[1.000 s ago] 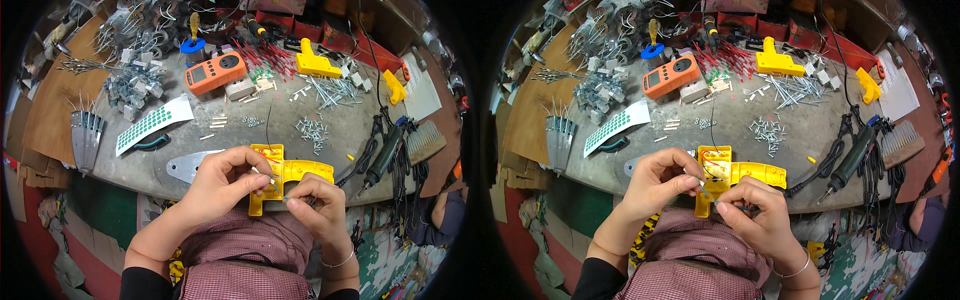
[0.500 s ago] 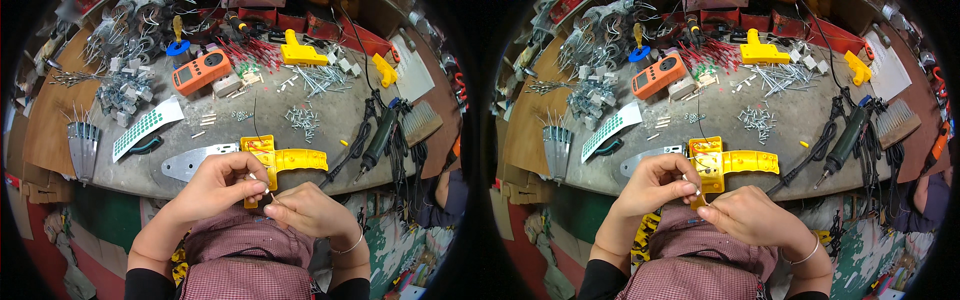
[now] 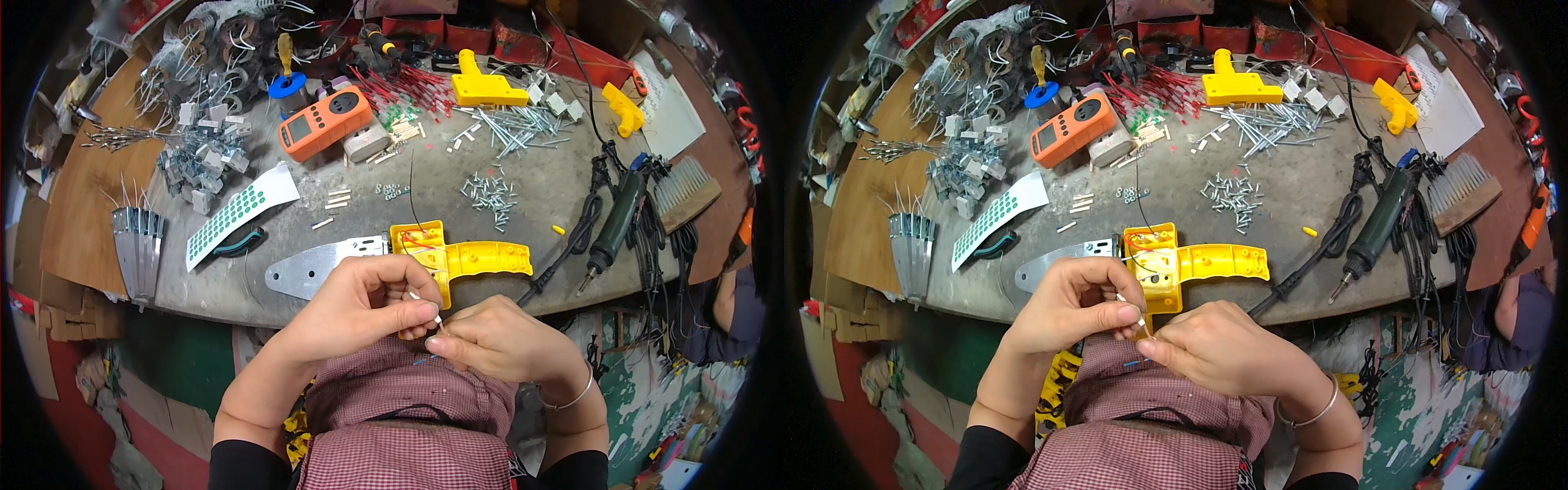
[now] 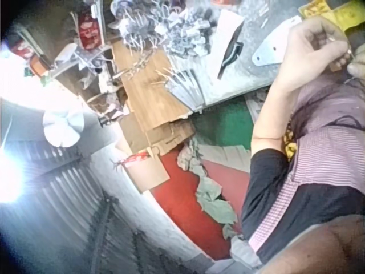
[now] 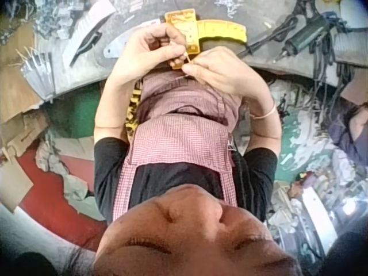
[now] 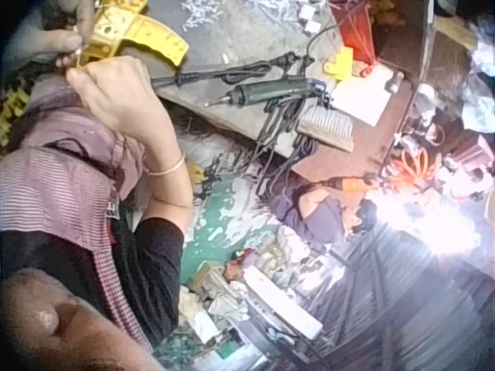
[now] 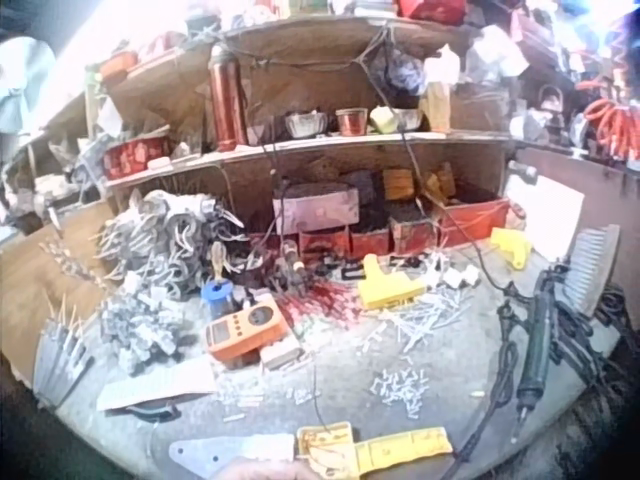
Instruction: Assembling the internal components and yellow housing of a hand-held electronic device.
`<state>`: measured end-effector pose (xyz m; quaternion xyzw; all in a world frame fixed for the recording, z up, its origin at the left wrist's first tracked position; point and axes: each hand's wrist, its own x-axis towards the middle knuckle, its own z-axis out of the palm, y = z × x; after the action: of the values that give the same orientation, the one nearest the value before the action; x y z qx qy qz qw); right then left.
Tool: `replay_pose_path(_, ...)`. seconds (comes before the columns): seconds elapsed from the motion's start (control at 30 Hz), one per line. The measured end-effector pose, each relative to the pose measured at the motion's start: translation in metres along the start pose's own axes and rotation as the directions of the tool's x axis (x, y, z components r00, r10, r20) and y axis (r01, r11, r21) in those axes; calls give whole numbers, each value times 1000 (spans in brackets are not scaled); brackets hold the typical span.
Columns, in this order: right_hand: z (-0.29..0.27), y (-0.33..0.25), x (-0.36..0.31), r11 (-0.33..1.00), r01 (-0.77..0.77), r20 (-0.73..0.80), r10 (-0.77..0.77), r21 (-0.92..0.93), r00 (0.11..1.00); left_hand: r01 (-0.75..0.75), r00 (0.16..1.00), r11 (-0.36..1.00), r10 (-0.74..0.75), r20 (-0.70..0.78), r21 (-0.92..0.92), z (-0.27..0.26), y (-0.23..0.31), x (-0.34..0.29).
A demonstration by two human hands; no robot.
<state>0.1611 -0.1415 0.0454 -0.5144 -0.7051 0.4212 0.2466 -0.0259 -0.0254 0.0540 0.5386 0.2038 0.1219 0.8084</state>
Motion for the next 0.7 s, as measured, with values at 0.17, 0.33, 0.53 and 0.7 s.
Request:
replay_pose_path(0.17,-1,2,2,999,-30,62,32,-34,998,-78,996,977,84,-23,197,-1,3,-2)
replay_pose_path(0.33,-6,-3,4,997,-68,68,66,29,995,-87,996,978,90,-7,188,-3,2,-1)
replay_pose_path(0.53,-4,0,1,999,6,64,-9,47,998,20,997,996,-26,70,84,-7,-3,2)
replay_pose_path(0.7,-7,0,0,999,-2,100,5,-33,995,-104,988,987,88,124,125,-3,-8,4)
